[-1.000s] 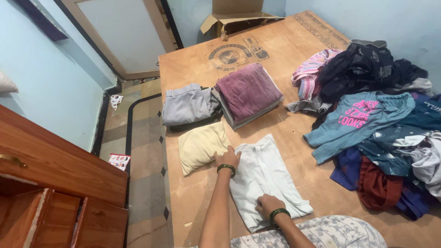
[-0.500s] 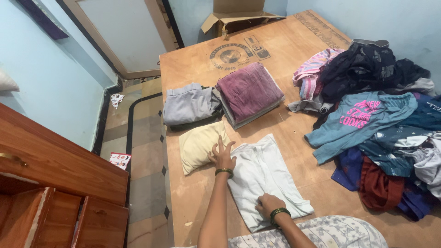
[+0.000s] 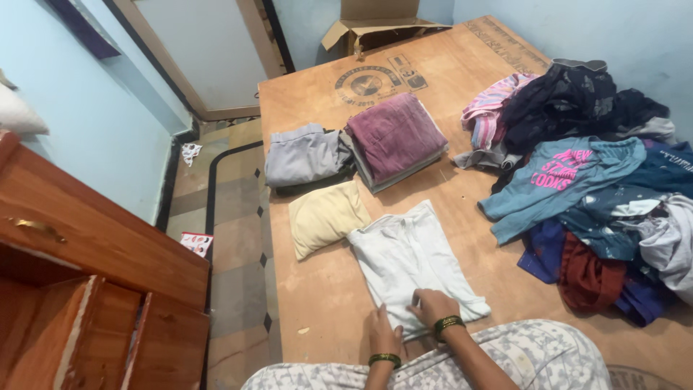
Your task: The person folds various garments on a wooden table, including a white shirt, a blue long-sleeved shirt, and a dark blue patterned shirt. Each item is smoothed and folded into a compact rectangle and placed in a neat stack.
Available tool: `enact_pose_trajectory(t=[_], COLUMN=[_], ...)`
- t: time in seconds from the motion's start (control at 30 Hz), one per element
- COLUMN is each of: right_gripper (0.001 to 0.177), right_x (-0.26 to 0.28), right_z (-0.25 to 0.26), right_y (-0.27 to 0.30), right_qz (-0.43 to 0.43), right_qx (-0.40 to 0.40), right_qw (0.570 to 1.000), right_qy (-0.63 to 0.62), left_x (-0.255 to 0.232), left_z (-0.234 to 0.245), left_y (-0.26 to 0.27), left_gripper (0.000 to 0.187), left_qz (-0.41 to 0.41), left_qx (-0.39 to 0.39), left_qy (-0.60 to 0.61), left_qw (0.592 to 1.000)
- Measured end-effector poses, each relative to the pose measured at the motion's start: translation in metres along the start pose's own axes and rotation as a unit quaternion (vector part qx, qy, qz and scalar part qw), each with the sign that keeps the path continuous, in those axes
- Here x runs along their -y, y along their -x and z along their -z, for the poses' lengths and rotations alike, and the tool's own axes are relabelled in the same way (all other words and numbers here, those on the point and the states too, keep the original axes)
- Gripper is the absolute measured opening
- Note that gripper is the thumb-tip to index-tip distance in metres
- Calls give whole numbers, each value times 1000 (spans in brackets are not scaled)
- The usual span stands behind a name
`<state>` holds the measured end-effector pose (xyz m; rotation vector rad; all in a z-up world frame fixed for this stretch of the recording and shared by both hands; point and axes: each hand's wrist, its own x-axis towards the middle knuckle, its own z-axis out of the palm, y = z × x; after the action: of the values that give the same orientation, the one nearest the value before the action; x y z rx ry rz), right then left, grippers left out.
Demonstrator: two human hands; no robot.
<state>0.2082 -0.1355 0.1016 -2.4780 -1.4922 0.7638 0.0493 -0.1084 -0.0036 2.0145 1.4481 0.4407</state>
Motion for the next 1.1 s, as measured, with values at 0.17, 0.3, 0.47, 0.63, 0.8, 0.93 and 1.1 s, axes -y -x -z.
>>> enact_pose_trajectory(t=[0.17,0.3,0.47,0.63,0.8,0.93,1.1], right_gripper=[44,33,23,30,24,21,22], right_x=[34,26,-4,-42,-61,-65,-61], right_z=[-17,-40,-58,-57,-70,-74,-73], right_y=[33,33,2,-11,-27,-47,-52], right_qz=[51,112,39,-94,4,64,-37], right_qx=[40,-13,23,59,-107,-164,-19], right_qw=[995,985,961,955,962,968,992], right_qy=[78,129,272,274,250,176,122], left_x=[30,39,26,17,28,60,94], left_z=[-5,19,41,54,53,55,74], left_y=[-8,-25,-77,-98,-77,-61,-37], left_gripper=[50,40,36,50,54,48,32], left_qz=[74,15,-146,-203,-167,-165,-173], left_qx=[126,87,-59,19,-8,-73,-62], left_qy=[355,66,-115,-243,-336,-363,-338], left_qw=[924,994,981,948,927,914,923])
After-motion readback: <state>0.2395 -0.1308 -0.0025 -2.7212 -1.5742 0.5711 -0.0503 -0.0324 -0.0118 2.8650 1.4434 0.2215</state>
